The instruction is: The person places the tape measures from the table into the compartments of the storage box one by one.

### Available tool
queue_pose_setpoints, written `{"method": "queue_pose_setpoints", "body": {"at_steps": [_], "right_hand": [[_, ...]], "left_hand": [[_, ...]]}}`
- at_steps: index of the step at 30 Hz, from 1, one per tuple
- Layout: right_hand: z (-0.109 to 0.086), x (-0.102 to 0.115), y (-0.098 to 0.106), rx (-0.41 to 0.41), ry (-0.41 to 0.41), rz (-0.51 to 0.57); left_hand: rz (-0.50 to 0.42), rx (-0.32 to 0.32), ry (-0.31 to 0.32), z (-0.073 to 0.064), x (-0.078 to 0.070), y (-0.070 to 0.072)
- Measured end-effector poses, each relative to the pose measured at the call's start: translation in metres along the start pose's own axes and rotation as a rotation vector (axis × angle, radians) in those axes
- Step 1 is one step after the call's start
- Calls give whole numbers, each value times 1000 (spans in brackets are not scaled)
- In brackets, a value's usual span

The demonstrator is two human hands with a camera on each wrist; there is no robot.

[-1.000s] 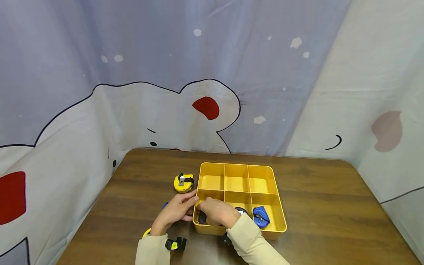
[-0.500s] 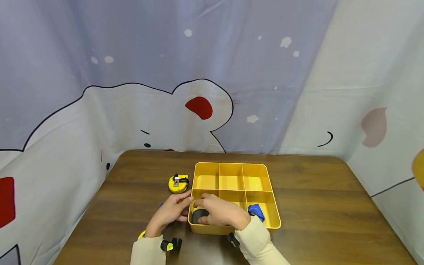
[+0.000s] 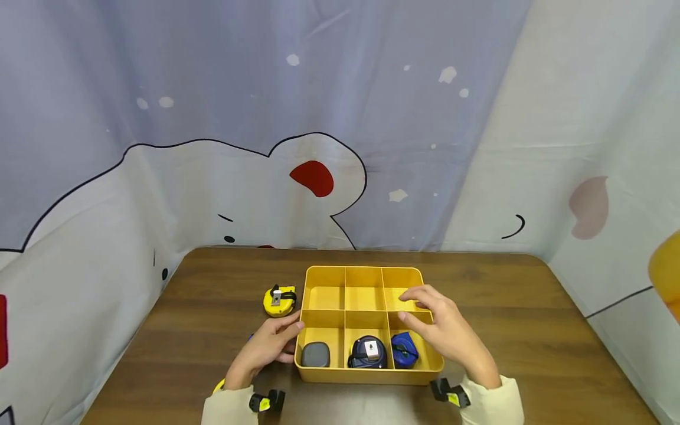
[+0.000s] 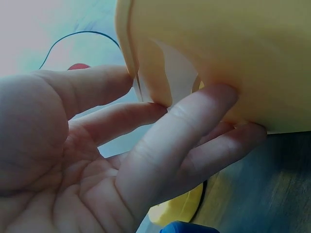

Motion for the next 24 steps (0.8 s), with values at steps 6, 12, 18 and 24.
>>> {"method": "queue_pose_setpoints", "body": {"at_steps": [6, 12, 18, 24], "right_hand": [[-13, -26, 9, -28, -72, -20], [-16, -43, 9, -30, -128, -15], [-23, -67, 5, 45, -287, 35], [-23, -82, -7, 201, -399, 198]], "left_hand": [[-10, 9, 3, -1, 1, -1], [-1, -4, 16, -4, 0, -2], [8, -13, 28, -2, 0, -4], [20, -53, 17, -5, -7, -6]]}}
Point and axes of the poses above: each hand's wrist, its own z-axis towards the middle knuckle, its own y-axis out of the back of the hand, x = y × z, the point moved 4 cm from there along z, towards the middle knuckle, and after that the axes turned 11 degrees about x, right-handed, at the moved point
